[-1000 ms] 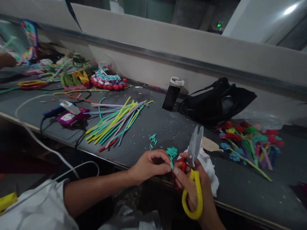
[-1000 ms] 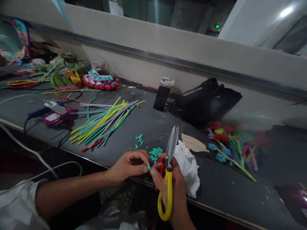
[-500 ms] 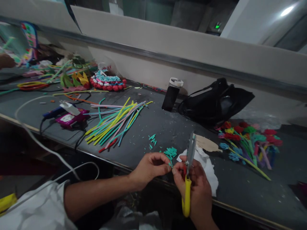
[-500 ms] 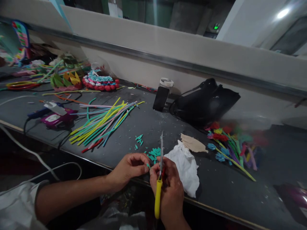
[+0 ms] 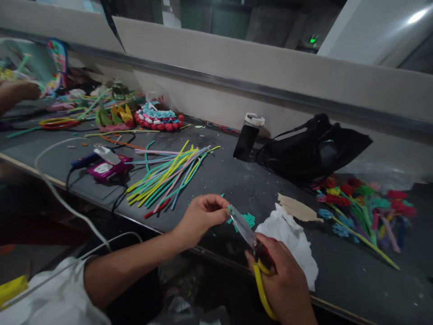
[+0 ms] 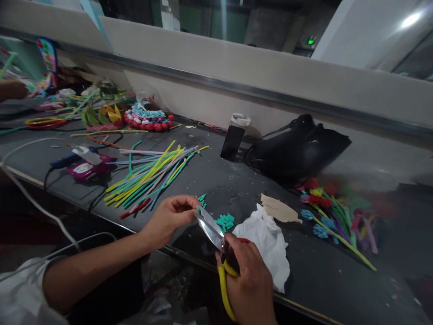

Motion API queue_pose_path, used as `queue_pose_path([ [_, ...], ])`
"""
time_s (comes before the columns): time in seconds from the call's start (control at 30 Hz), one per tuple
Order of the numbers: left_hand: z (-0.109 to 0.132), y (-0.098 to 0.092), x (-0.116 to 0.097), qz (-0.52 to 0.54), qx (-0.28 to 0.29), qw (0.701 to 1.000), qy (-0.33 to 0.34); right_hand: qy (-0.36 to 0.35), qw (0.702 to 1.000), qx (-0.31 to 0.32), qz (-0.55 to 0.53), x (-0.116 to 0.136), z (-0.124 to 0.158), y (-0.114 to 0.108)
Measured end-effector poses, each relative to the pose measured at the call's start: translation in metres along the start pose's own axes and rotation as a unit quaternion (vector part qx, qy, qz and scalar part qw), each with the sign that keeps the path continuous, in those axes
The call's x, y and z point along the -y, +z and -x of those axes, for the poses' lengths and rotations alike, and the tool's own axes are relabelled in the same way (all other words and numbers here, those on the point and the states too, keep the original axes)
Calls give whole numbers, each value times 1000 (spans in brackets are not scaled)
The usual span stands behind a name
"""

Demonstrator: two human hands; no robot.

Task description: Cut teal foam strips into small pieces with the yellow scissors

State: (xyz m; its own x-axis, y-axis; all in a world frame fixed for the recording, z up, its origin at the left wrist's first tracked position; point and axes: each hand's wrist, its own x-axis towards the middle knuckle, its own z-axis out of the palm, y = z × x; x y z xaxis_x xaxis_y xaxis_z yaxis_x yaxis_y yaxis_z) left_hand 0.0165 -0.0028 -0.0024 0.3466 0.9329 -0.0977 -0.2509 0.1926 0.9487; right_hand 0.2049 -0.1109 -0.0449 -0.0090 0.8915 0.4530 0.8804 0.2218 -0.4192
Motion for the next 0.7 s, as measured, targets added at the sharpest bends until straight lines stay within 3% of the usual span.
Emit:
queue_pose_path([
  [0.37,-1,-5,-5,-59,17,998,-14,-61,996,-24,65,-9,3,0],
  [0.7,0,-2,-6,-71,25,997,-34,-52,995,-15,82,-12,6,0],
])
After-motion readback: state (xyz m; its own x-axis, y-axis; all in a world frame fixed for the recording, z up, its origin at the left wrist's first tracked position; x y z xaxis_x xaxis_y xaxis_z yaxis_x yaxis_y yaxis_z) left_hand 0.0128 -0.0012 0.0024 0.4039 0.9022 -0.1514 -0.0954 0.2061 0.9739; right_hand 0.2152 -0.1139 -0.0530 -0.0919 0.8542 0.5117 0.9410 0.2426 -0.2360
